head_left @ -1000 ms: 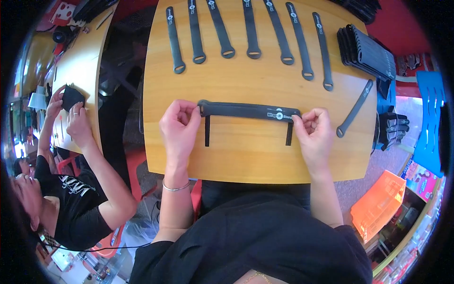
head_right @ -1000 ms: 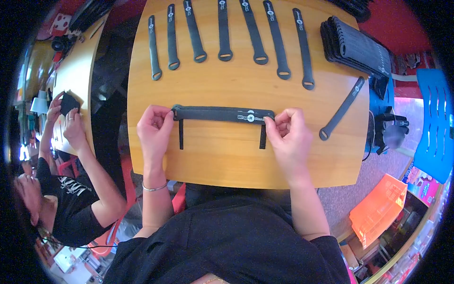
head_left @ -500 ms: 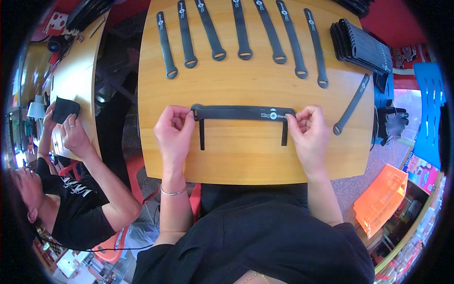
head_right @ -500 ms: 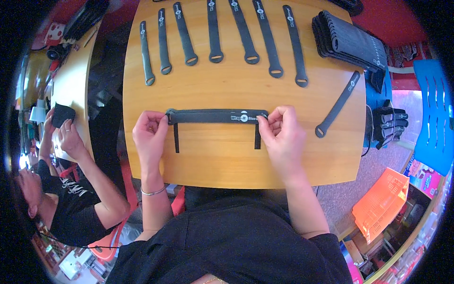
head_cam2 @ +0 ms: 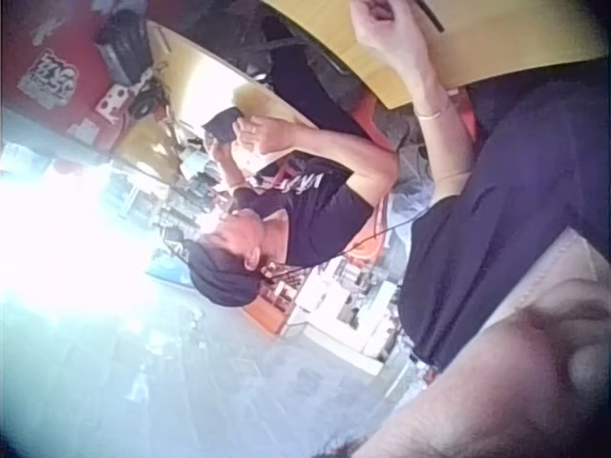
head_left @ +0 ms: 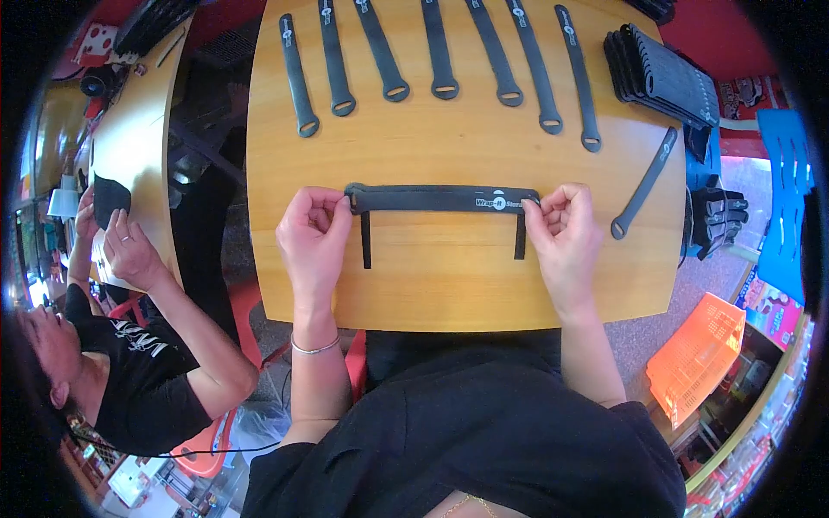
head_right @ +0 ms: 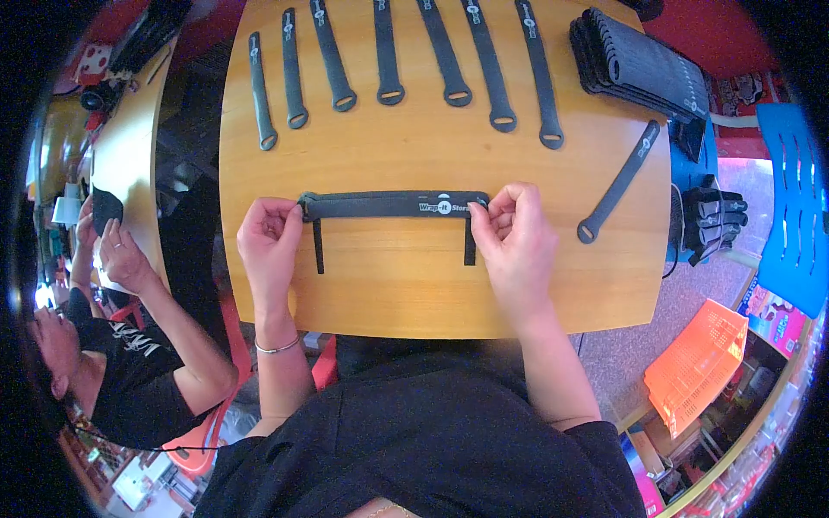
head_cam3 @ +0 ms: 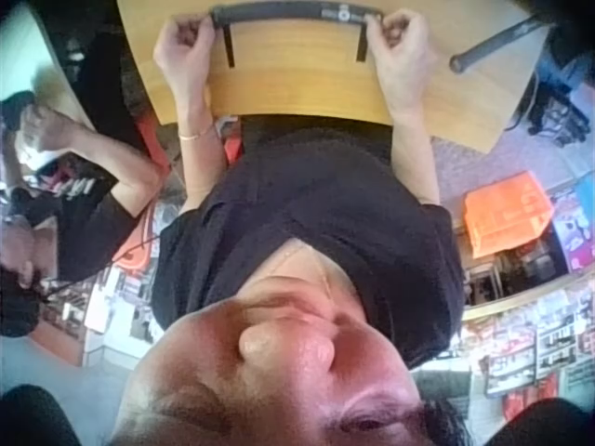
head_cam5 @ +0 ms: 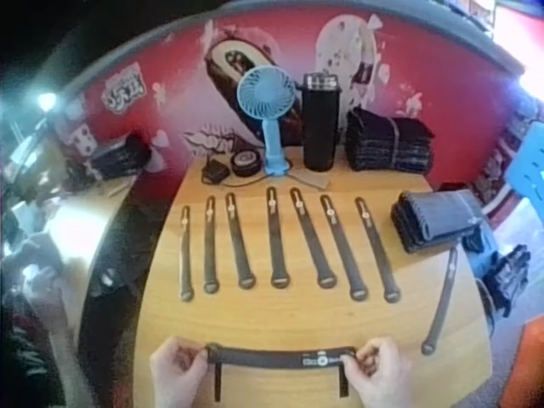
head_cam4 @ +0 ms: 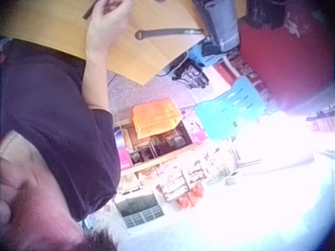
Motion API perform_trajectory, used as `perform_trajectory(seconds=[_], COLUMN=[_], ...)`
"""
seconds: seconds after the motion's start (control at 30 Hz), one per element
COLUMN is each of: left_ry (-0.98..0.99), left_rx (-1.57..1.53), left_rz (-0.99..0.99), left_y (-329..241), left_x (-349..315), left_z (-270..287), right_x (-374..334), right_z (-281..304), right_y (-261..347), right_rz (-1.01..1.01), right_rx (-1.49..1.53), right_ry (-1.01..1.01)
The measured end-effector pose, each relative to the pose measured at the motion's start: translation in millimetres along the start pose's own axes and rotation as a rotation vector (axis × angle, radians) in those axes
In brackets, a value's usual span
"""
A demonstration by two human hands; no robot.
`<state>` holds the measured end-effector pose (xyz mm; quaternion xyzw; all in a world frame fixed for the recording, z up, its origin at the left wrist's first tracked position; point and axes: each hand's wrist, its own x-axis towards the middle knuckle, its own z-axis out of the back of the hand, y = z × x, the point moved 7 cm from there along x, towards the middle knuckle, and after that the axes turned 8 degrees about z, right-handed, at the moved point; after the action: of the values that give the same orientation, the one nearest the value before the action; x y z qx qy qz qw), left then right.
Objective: Organizing and stacking black fabric straps onto a dual-peg mounting jig.
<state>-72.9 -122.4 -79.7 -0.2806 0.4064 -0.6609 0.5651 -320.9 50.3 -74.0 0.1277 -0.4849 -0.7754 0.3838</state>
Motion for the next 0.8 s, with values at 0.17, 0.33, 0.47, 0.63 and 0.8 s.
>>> perform_trajectory(seconds=[0.17, 0.33, 0.47, 0.63, 0.8], left_ry=[0.001, -0.005, -0.003, 0.010, 0.009], left_rx=[-0.007, 0.000, 0.009, -0.024, -0.018], left_rz=[0.006, 0.007, 0.010, 0.039, 0.032], left_y=[1.1, -1.2, -1.7, 1.0, -2.0], left_x=[0.1, -0.5, -0.6, -0.8, -1.2], left_z=[-0.2, 0.0, 0.1, 0.2, 0.5], right_x=[-0.5, -1.0, 0.1, -0.8, 0.1], right_z=[-1.7, -1.0, -0.9, -2.7, -2.2], right_y=[-2.3, -2.3, -0.7, -1.6, 0.0], right_rz=[-0.003, -0.011, -0.018, -0.015, -0.001], right_rx=[-0.001, 0.031, 0.040, 0.018, 0.013], right_ry=[0.011, -0.004, 0.003, 0.024, 0.025])
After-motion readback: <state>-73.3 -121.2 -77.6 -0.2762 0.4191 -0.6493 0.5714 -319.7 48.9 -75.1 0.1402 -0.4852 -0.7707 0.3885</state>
